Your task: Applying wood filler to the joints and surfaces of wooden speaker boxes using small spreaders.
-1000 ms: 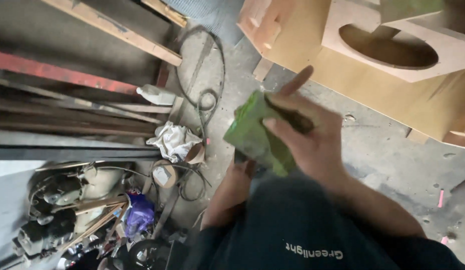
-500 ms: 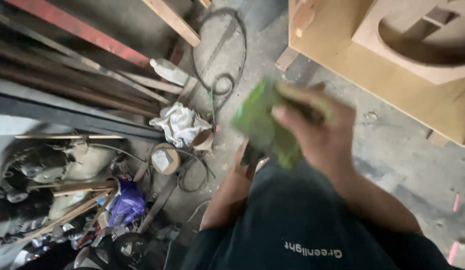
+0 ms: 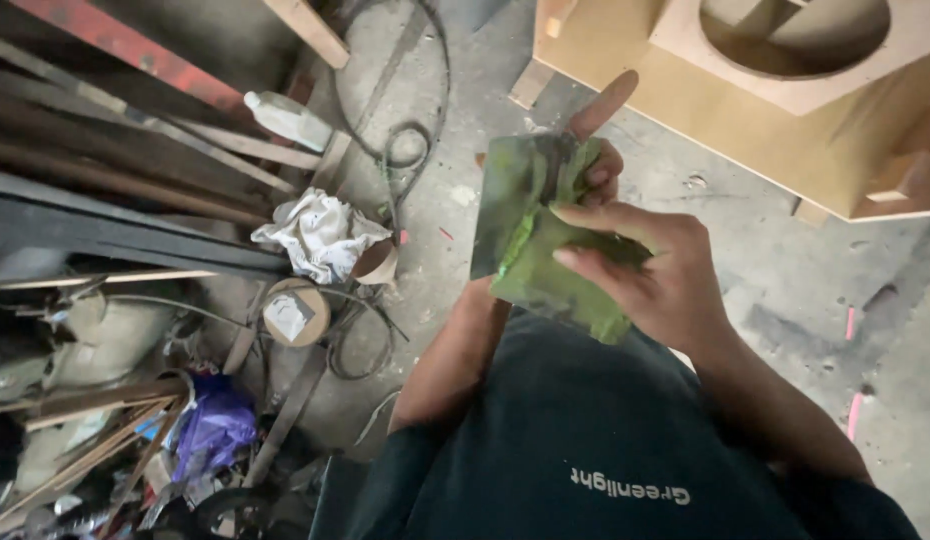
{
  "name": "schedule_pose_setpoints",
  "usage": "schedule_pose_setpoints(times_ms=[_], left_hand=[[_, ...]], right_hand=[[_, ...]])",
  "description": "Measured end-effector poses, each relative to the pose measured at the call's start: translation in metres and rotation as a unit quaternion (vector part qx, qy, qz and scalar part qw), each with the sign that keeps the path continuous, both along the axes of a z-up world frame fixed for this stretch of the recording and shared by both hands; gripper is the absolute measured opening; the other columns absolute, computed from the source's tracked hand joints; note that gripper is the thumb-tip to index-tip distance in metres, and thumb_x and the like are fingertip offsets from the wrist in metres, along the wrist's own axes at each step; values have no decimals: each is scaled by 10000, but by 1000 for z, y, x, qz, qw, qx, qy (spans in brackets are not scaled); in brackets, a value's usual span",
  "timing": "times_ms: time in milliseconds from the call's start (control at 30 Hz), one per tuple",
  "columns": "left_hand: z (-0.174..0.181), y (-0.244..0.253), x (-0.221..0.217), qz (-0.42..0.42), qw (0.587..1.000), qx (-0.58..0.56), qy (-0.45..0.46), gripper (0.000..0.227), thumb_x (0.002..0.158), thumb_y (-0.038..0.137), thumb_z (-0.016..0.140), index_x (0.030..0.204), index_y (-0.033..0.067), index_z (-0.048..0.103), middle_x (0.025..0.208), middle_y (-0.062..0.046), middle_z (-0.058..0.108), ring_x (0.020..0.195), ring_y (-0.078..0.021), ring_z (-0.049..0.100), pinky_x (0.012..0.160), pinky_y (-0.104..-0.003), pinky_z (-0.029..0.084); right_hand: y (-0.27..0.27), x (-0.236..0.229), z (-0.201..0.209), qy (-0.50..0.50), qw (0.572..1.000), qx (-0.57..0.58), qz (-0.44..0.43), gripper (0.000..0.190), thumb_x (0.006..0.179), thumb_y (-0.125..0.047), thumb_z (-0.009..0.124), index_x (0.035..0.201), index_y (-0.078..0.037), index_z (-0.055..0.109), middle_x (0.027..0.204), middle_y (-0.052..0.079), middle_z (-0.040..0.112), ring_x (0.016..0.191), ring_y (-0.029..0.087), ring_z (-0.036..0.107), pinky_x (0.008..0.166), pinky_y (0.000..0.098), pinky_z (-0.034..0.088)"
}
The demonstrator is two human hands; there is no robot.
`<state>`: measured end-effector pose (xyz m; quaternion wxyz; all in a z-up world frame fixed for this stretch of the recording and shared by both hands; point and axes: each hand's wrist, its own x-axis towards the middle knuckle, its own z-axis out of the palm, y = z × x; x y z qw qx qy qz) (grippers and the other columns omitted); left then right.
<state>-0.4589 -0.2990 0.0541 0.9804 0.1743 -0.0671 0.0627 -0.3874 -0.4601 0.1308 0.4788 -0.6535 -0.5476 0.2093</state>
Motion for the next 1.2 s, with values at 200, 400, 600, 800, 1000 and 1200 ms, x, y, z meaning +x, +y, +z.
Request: schedule_pose_setpoints(times_ms=[200, 400, 600, 800, 1000, 1200], left_hand=[[-33, -20, 5, 50, 998, 37, -27, 1381, 680, 792, 774, 1715, 77, 204, 854, -15, 630, 755, -41, 580, 647, -180, 429], [-53, -19, -19, 305, 931, 158, 122, 734, 982, 512, 727, 1513, 87, 452, 984, 69, 503, 782, -5, 480, 705, -177, 437], [-33, -18, -14, 485, 835, 135, 221, 173, 1039, 134, 705, 1170, 123, 593, 972, -40, 634, 835, -192, 690, 744, -316, 573], [-42, -6, -5, 511, 778, 165, 325, 258, 995, 223, 781, 1173, 105, 636, 841, -35, 593, 604, -192, 679, 454, -368, 587], [-40, 6, -7, 525, 763, 178, 332, 286, 937, 186, 835, 1135, 98, 648, 735, -86, 606, 526, -237, 692, 393, -410, 595], [-19, 10, -14, 522, 716, 286, 365, 273, 938, 235, 848, 1107, 128, 662, 836, -22, 606, 753, -122, 623, 615, -353, 548]], right_hand=[[2, -27, 8, 131, 986, -15, -104, 360, 900, -72, 825, 1247, -16, 746, 1174, 152, 792, 1044, 167, 750, 918, 237, 620], [-6, 5, -26, 54, 928, 181, -321, 536, 1048, -182, 768, 1496, 42, 579, 708, -33, 332, 652, 49, 324, 622, 205, 258], [-3, 26, -77, 58, 918, 243, -309, 248, 1035, -63, 775, 1212, 43, 638, 857, 168, 688, 748, 154, 644, 685, 327, 535], [6, 9, -80, -64, 916, 235, -317, 189, 1046, -78, 783, 1118, 39, 653, 717, 139, 646, 617, 127, 607, 581, 301, 465], [18, 1, -65, -100, 933, 191, -288, 166, 1043, -90, 794, 1077, 32, 688, 642, 135, 580, 579, 135, 600, 525, 315, 421], [21, 2, -59, -140, 968, 13, -209, 171, 1031, -167, 790, 1126, -29, 759, 844, 221, 736, 838, 500, 718, 641, 513, 575]])
